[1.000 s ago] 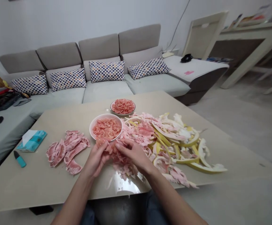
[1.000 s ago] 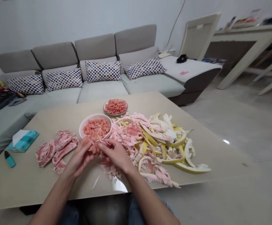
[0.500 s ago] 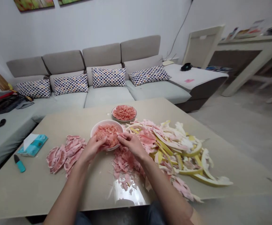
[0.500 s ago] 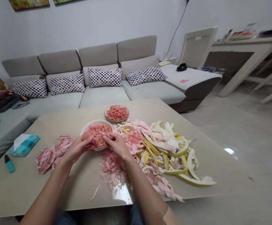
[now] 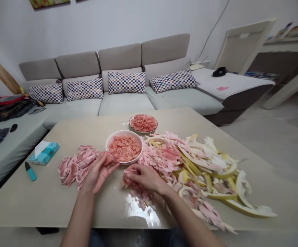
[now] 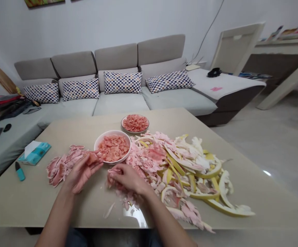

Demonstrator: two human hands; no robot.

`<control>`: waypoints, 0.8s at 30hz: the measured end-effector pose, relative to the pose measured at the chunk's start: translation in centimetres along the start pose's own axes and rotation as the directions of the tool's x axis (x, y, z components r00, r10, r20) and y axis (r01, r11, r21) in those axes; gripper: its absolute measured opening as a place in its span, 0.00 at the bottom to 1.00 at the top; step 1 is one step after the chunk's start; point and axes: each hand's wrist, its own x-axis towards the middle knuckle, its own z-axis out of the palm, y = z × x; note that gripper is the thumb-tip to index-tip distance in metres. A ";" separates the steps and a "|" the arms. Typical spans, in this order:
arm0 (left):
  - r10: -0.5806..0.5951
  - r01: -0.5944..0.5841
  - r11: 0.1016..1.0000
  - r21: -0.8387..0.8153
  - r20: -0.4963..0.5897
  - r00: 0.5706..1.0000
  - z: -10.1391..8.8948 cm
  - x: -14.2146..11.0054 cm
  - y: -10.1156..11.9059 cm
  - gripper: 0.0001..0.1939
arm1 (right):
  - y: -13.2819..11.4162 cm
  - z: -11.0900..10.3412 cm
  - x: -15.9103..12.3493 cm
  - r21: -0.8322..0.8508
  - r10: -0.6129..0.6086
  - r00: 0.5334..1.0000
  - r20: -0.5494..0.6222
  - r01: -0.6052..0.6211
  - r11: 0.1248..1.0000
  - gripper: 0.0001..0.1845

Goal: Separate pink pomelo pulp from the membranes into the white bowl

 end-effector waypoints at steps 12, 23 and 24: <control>0.051 -0.035 0.985 0.166 -0.094 0.994 -0.9 -0.3 0.2 0.16 | 2.1 4.5 1.0 -0.469 0.072 0.994 -0.078 -0.100 0.878 0.09; 0.020 -0.011 0.987 0.159 -0.054 0.998 0.1 -0.4 -0.8 0.10 | -0.4 3.3 -0.7 -0.600 -0.375 0.867 -0.329 0.115 0.792 0.17; 0.005 0.002 0.988 0.154 -0.043 0.999 0.2 -0.3 -0.9 0.09 | -0.5 3.1 -0.7 -0.591 -0.424 0.841 -0.336 0.163 0.790 0.18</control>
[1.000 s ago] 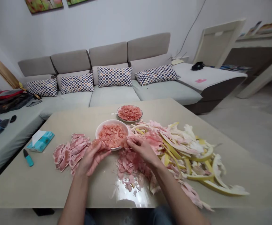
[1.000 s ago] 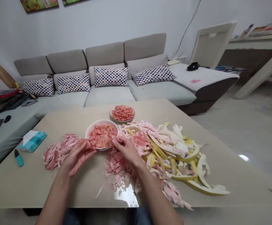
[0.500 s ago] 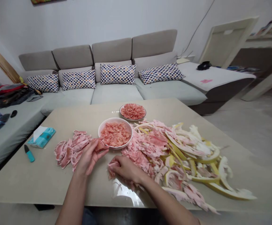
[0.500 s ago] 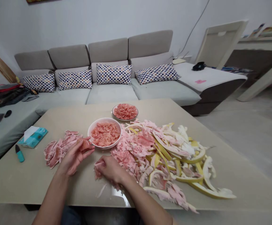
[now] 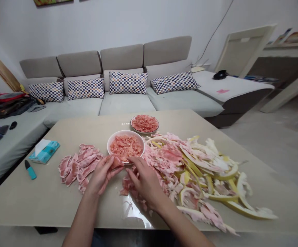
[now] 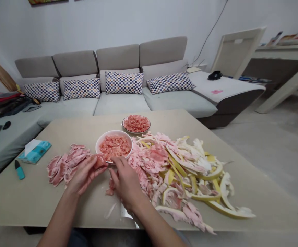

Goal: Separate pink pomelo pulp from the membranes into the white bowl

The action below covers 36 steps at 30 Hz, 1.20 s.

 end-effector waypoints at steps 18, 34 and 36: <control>0.012 -0.034 0.991 0.128 0.169 0.986 1.5 -0.8 -0.9 0.22 | -0.6 -1.3 1.1 0.368 0.147 0.984 -0.103 -0.100 0.925 0.09; 0.043 -0.063 0.986 0.156 0.132 0.990 1.6 -0.5 -1.3 0.12 | -0.2 -1.7 1.3 0.648 0.262 0.946 0.191 -0.323 0.690 0.16; 0.016 -0.034 0.990 0.138 0.129 0.992 1.7 -0.6 -1.0 0.12 | 0.2 -1.5 1.3 0.687 0.290 0.921 0.259 -0.387 0.615 0.17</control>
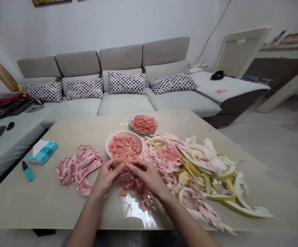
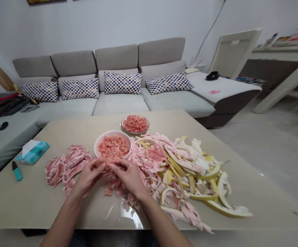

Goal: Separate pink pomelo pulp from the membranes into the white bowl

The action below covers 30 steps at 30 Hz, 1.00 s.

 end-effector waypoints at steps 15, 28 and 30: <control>-0.073 0.064 0.978 -0.199 -0.039 0.997 -0.1 0.2 0.2 0.10 | 0.5 0.2 0.3 0.300 0.162 0.983 0.091 -0.182 0.936 0.20; -0.115 0.114 0.957 -0.266 0.012 0.993 -0.4 0.3 -0.2 0.09 | 0.8 -0.1 0.4 0.306 0.135 0.984 0.117 -0.165 0.937 0.17; -0.116 0.119 0.950 -0.288 0.029 0.993 -0.4 0.3 -0.1 0.08 | 0.7 0.0 0.4 0.318 0.132 0.985 0.110 -0.161 0.934 0.17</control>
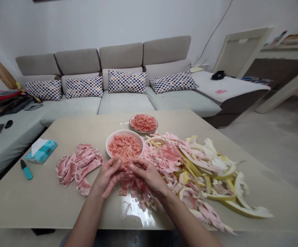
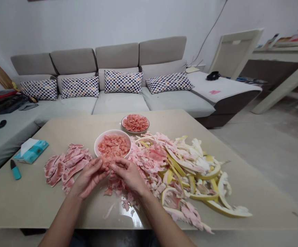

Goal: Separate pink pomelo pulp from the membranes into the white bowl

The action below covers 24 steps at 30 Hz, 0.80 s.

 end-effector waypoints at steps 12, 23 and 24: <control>0.094 -0.086 0.993 0.079 -0.095 0.991 -0.2 -0.2 0.3 0.10 | -0.1 -1.3 1.5 -0.196 -0.169 0.972 -0.165 0.136 0.971 0.19; 0.159 -0.122 0.901 0.416 -0.057 0.986 0.3 -0.3 -0.4 0.17 | -1.6 -0.5 0.4 -0.696 -0.450 0.891 -0.063 0.284 0.659 0.11; 0.169 -0.127 0.877 0.463 -0.050 0.984 0.4 -0.3 -0.4 0.17 | -1.7 -0.3 0.0 -0.700 -0.454 0.890 -0.047 0.295 0.651 0.10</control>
